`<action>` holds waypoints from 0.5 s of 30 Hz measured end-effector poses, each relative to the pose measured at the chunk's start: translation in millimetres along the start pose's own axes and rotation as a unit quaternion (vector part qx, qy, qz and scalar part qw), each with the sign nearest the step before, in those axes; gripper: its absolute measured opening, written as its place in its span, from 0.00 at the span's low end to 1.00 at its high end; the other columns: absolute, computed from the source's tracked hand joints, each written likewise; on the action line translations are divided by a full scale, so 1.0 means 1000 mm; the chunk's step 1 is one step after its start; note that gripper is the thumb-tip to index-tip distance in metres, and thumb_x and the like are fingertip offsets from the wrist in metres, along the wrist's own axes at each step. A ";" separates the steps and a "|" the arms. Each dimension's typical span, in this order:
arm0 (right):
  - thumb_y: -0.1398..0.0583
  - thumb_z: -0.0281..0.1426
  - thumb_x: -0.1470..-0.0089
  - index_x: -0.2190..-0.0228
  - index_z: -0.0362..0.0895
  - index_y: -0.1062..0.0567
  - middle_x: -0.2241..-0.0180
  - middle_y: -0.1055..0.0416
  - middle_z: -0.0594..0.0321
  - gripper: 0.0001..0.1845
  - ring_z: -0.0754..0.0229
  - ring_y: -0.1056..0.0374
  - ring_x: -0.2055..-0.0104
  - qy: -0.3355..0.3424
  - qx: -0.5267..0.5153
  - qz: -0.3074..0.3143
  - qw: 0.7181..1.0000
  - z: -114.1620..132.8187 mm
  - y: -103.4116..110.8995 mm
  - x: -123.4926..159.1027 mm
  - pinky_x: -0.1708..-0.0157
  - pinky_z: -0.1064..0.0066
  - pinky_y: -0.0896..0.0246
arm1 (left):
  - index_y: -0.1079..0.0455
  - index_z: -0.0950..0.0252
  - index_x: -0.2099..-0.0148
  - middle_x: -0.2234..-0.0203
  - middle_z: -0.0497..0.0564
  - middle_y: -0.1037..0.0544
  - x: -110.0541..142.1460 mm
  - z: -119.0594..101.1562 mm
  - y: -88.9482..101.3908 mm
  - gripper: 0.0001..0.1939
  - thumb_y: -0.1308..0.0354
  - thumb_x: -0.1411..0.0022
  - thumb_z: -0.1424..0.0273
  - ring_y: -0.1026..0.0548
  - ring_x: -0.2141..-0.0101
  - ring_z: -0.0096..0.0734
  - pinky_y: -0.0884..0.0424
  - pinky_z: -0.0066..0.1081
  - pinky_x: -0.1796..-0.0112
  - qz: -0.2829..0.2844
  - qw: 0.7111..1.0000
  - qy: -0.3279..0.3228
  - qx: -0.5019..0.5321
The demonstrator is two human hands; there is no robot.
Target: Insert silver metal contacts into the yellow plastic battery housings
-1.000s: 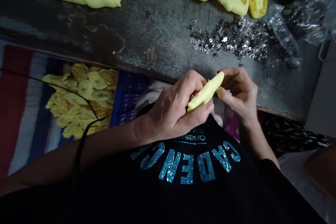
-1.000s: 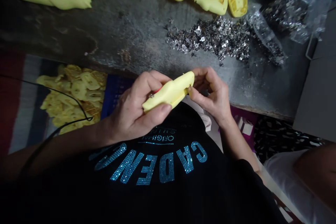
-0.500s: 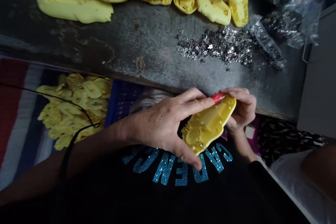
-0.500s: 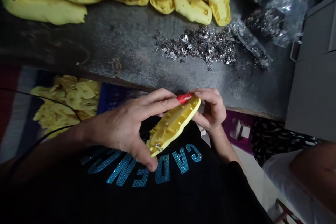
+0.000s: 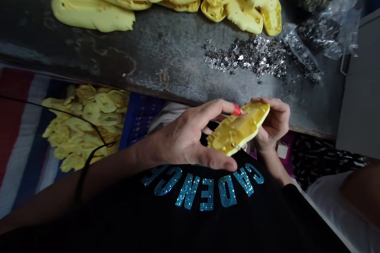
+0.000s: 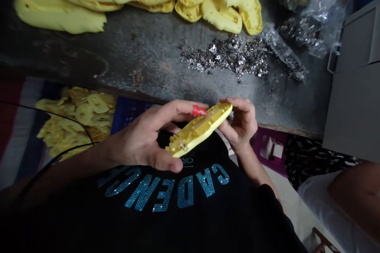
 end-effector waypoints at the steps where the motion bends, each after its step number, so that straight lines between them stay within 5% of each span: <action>1: 0.29 0.45 0.33 0.42 0.55 0.24 0.52 0.20 0.59 0.22 0.52 0.18 0.53 -0.030 -0.001 -0.006 1.000 0.000 -0.003 0.000 0.57 0.59 0.16 | 0.29 0.51 0.26 0.28 0.60 0.26 0.001 0.000 0.003 0.49 0.17 0.45 0.51 0.17 0.38 0.59 0.14 0.38 0.55 -0.031 0.999 0.012 0.031; 5: 0.27 0.40 0.34 0.48 0.55 0.23 0.52 0.18 0.62 0.17 0.57 0.18 0.52 -0.147 -0.066 -0.006 0.987 -0.001 -0.023 0.002 0.52 0.65 0.19 | 0.26 0.53 0.30 0.31 0.59 0.21 0.007 0.001 0.010 0.39 0.21 0.38 0.48 0.14 0.44 0.52 0.14 0.39 0.52 -0.149 0.986 -0.041 0.068; 8: 0.24 0.41 0.38 0.52 0.54 0.23 0.59 0.19 0.66 0.18 0.59 0.19 0.59 -0.258 -0.143 0.049 0.954 -0.007 -0.036 0.005 0.57 0.67 0.20 | 0.21 0.59 0.46 0.58 0.53 0.12 0.010 0.007 0.023 0.23 0.32 0.27 0.46 0.12 0.61 0.38 0.18 0.30 0.61 -0.259 0.962 -0.090 0.007; 10: 0.22 0.43 0.41 0.54 0.53 0.20 0.61 0.19 0.67 0.19 0.60 0.21 0.62 -0.310 -0.171 0.159 0.922 -0.008 -0.043 0.002 0.62 0.68 0.22 | 0.26 0.61 0.59 0.73 0.47 0.20 0.008 0.011 0.036 0.24 0.39 0.23 0.45 0.20 0.75 0.28 0.28 0.24 0.75 -0.324 0.943 -0.070 -0.040; 12: 0.20 0.44 0.44 0.51 0.52 0.17 0.57 0.17 0.65 0.24 0.59 0.21 0.59 -0.313 -0.171 0.256 0.898 -0.003 -0.043 -0.010 0.60 0.67 0.23 | 0.32 0.61 0.66 0.79 0.44 0.26 0.000 0.012 0.043 0.27 0.39 0.23 0.45 0.26 0.81 0.26 0.36 0.24 0.82 -0.290 0.955 -0.021 -0.056; 15: 0.19 0.42 0.46 0.42 0.54 0.18 0.50 0.17 0.63 0.33 0.59 0.23 0.57 -0.254 -0.125 0.226 0.932 0.006 -0.033 -0.048 0.56 0.66 0.23 | 0.33 0.61 0.65 0.78 0.44 0.25 -0.015 0.009 0.044 0.25 0.33 0.27 0.47 0.27 0.83 0.26 0.40 0.24 0.85 -0.176 0.982 0.044 -0.049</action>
Point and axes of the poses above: each hand's wrist, its own x-axis away from the middle knuckle, its own y-axis out of the back of the hand, z = x × y, the point moved 5 cm from there along -x, towards the middle knuckle
